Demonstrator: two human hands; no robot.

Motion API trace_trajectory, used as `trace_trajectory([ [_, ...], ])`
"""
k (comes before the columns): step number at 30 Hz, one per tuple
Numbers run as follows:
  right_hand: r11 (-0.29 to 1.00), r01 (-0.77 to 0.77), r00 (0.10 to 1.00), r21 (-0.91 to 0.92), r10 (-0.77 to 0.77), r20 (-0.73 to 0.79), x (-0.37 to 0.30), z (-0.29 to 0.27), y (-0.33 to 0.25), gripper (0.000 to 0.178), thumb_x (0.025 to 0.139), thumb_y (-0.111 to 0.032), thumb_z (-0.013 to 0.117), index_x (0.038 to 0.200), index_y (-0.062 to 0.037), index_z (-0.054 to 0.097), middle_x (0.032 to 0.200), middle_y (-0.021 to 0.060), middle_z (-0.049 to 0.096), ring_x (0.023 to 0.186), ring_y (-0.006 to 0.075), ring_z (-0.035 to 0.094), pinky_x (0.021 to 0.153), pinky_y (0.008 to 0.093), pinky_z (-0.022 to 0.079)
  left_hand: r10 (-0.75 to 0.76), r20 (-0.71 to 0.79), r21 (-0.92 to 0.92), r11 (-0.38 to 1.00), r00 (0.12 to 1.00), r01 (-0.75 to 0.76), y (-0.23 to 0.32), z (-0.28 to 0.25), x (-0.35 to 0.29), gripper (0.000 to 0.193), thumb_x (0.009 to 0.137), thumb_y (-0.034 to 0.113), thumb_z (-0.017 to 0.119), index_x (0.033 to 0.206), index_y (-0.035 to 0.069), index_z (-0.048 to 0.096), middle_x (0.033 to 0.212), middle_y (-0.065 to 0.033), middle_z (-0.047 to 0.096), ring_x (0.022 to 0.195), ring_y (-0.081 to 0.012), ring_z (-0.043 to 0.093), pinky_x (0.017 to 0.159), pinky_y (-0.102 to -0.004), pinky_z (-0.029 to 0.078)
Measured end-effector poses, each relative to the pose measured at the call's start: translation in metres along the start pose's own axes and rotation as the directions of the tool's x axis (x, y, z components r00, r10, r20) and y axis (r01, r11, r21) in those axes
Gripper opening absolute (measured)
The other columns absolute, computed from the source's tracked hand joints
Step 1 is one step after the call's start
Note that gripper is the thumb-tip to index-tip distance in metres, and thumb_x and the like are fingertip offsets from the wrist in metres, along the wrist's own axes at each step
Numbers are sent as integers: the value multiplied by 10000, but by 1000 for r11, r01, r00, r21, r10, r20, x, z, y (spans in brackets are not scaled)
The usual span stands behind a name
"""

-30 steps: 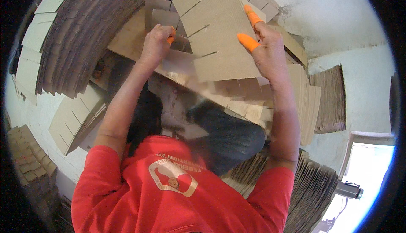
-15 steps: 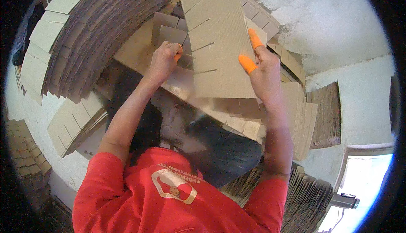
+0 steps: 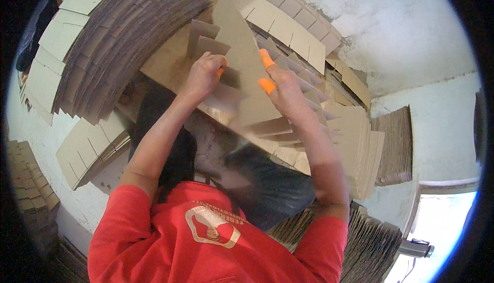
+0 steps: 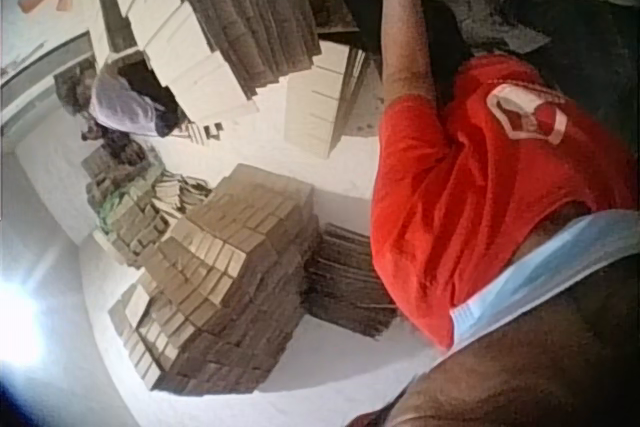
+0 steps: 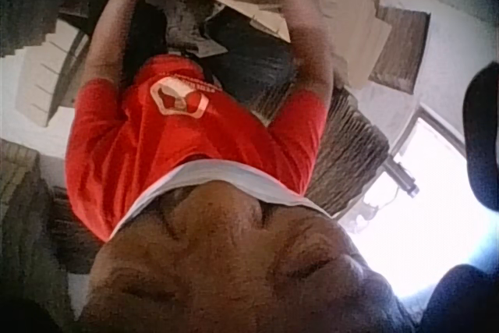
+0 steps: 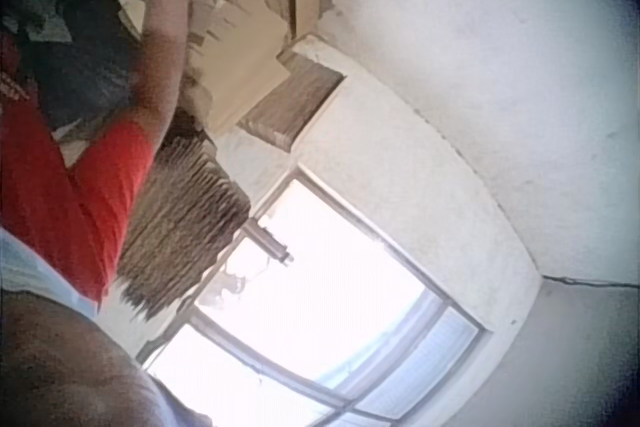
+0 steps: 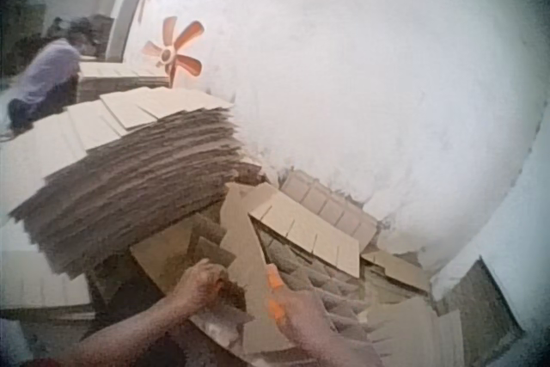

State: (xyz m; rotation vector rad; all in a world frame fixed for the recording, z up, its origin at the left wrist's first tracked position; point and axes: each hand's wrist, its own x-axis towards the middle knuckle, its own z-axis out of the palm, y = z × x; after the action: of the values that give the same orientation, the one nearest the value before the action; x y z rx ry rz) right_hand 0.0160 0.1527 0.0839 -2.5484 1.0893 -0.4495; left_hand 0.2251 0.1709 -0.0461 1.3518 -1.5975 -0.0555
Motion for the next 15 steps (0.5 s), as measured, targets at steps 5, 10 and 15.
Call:
trace_trajectory([
  [5, 993, 110, 994, 40, -109, -30, 12, -4, 3, 621, 795, -56, 694, 1371, -44, 462, 738, 248, 467, 633, 357, 454, 633, 361, 428, -12, 30, 52, 999, 999, 10, -1, -3, 4, 204, 692, -19, 701, 861, 59, 616, 858, -111, 651, 835, -339, 604, 711, -418, 505],
  [10, 993, 107, 990, -44, -102, 102, 17, 6, 17, 428, 814, -112, 674, 1215, -28, 549, 853, 261, 588, 759, 387, 570, 703, 416, 476, -4, 27, 20, 1000, 1000, 3, -3, 1, 9, 171, 695, -43, 663, 821, 41, 584, 811, -126, 623, 839, -347, 589, 701, -442, 487],
  [15, 959, 17, 953, -282, 69, 294, 19, 28, 12, 162, 812, -128, 630, 918, -6, 635, 883, 229, 657, 846, 387, 651, 718, 489, 513, -10, 74, 48, 999, 997, 6, -4, 3, 8, 227, 710, -25, 673, 909, 58, 603, 899, -108, 633, 879, -334, 594, 731, -435, 500],
])
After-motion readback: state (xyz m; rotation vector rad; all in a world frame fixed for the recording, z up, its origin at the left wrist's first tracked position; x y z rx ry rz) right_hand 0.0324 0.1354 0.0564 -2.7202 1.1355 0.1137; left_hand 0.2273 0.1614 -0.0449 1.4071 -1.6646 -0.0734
